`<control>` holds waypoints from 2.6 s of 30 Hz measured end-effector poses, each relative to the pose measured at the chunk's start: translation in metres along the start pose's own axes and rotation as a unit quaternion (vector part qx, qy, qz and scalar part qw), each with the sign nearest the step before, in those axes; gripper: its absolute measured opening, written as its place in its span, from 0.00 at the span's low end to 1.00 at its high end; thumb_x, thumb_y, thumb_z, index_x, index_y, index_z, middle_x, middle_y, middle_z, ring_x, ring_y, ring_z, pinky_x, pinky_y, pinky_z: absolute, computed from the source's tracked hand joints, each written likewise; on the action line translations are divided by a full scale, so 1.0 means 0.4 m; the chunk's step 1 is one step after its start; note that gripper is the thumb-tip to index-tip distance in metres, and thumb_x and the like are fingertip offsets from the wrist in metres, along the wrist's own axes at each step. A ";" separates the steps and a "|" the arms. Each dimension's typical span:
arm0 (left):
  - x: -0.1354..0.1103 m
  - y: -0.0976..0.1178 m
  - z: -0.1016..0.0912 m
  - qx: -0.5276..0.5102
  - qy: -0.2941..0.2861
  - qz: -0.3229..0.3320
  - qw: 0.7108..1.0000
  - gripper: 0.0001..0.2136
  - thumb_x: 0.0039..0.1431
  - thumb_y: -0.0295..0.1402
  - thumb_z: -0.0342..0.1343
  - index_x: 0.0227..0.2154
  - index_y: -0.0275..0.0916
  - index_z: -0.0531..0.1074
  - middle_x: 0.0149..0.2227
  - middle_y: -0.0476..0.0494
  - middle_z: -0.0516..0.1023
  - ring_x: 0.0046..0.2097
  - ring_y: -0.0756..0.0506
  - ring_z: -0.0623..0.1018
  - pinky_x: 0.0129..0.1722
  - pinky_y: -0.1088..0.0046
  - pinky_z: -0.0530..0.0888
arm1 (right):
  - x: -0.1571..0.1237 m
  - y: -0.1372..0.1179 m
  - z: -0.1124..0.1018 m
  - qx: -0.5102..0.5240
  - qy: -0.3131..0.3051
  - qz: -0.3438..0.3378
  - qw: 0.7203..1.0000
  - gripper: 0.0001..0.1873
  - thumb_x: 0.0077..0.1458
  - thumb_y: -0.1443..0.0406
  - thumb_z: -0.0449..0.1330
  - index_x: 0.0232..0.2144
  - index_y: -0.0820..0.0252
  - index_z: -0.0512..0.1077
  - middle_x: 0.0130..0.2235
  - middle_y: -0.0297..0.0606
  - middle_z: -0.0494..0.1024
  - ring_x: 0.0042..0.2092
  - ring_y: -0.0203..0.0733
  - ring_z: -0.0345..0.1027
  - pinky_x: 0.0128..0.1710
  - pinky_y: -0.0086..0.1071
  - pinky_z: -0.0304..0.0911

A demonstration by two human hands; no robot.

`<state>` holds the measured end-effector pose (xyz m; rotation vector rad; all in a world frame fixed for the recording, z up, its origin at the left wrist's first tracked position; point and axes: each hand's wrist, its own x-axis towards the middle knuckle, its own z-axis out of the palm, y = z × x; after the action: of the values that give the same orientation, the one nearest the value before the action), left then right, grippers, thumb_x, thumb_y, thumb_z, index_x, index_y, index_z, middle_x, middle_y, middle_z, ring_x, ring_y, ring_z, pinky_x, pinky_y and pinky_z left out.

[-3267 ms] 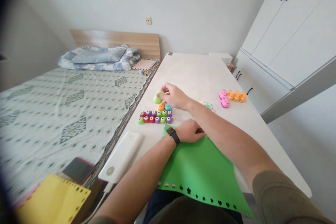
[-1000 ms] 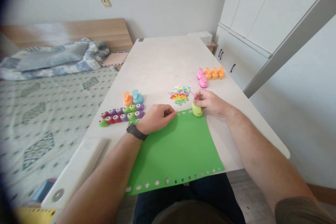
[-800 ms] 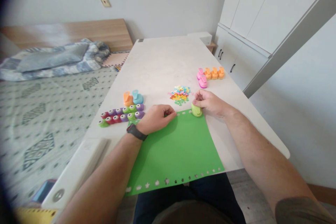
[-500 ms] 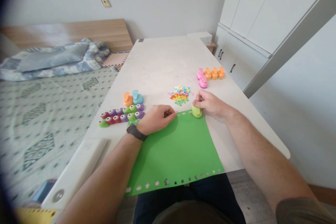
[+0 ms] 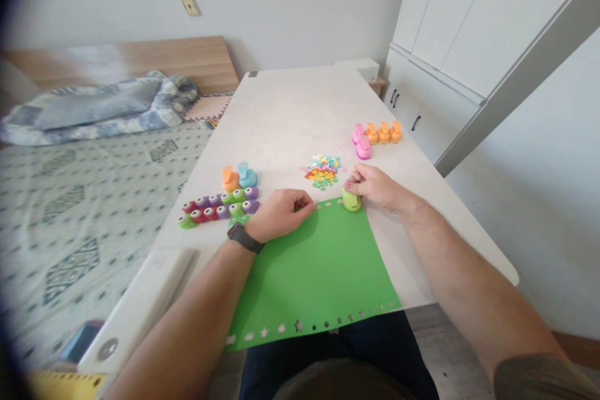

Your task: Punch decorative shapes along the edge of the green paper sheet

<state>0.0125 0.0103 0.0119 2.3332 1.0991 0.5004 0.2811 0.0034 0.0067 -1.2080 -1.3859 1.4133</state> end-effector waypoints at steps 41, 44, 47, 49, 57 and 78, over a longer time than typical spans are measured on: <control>0.000 0.001 0.001 0.001 -0.002 0.002 1.000 0.11 0.63 0.36 0.54 0.31 0.38 0.78 0.30 0.47 0.81 0.30 0.49 0.77 0.30 0.74 0.67 | 0.003 -0.004 0.002 0.025 0.010 0.023 0.999 0.31 0.42 0.59 0.76 0.23 0.55 0.54 0.27 0.30 0.66 0.30 0.37 0.59 0.31 0.35 0.58; -0.001 0.003 -0.001 0.002 -0.002 -0.001 1.000 0.11 0.63 0.36 0.54 0.31 0.38 0.78 0.30 0.46 0.81 0.30 0.49 0.77 0.30 0.74 0.67 | 0.003 -0.003 0.002 0.028 0.016 0.022 0.999 0.31 0.41 0.59 0.77 0.23 0.55 0.55 0.27 0.31 0.68 0.29 0.38 0.59 0.31 0.35 0.57; -0.003 0.006 -0.002 -0.003 -0.004 -0.003 1.000 0.11 0.63 0.36 0.54 0.31 0.38 0.78 0.30 0.46 0.81 0.30 0.49 0.77 0.31 0.74 0.67 | 0.008 0.002 0.003 0.024 0.036 0.023 0.999 0.29 0.41 0.60 0.77 0.22 0.55 0.56 0.27 0.31 0.68 0.29 0.38 0.60 0.30 0.35 0.57; -0.003 0.009 -0.003 -0.009 -0.004 -0.003 1.000 0.11 0.63 0.36 0.54 0.31 0.38 0.78 0.30 0.47 0.81 0.30 0.49 0.77 0.31 0.74 0.67 | 0.014 0.008 0.002 0.020 0.072 0.025 0.997 0.29 0.41 0.59 0.77 0.22 0.55 0.56 0.25 0.31 0.68 0.28 0.38 0.60 0.28 0.34 0.57; -0.004 0.009 -0.003 -0.007 -0.012 -0.001 1.000 0.10 0.63 0.36 0.55 0.32 0.38 0.79 0.31 0.46 0.82 0.32 0.49 0.78 0.32 0.74 0.68 | 0.003 -0.007 0.000 0.010 0.019 0.056 0.998 0.27 0.42 0.57 0.76 0.23 0.56 0.59 0.26 0.32 0.72 0.27 0.38 0.63 0.27 0.33 0.55; -0.008 0.008 -0.007 -0.012 -0.013 -0.008 1.000 0.11 0.64 0.37 0.54 0.32 0.38 0.78 0.31 0.46 0.82 0.31 0.49 0.77 0.31 0.74 0.67 | 0.017 -0.021 -0.038 0.115 0.159 0.006 0.981 0.20 0.45 0.59 0.73 0.24 0.56 0.64 0.28 0.34 0.76 0.29 0.41 0.68 0.29 0.36 0.63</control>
<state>0.0109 0.0068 0.0157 2.3018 1.0925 0.4725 0.2937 0.0140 0.0151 -1.2289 -0.9701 1.2815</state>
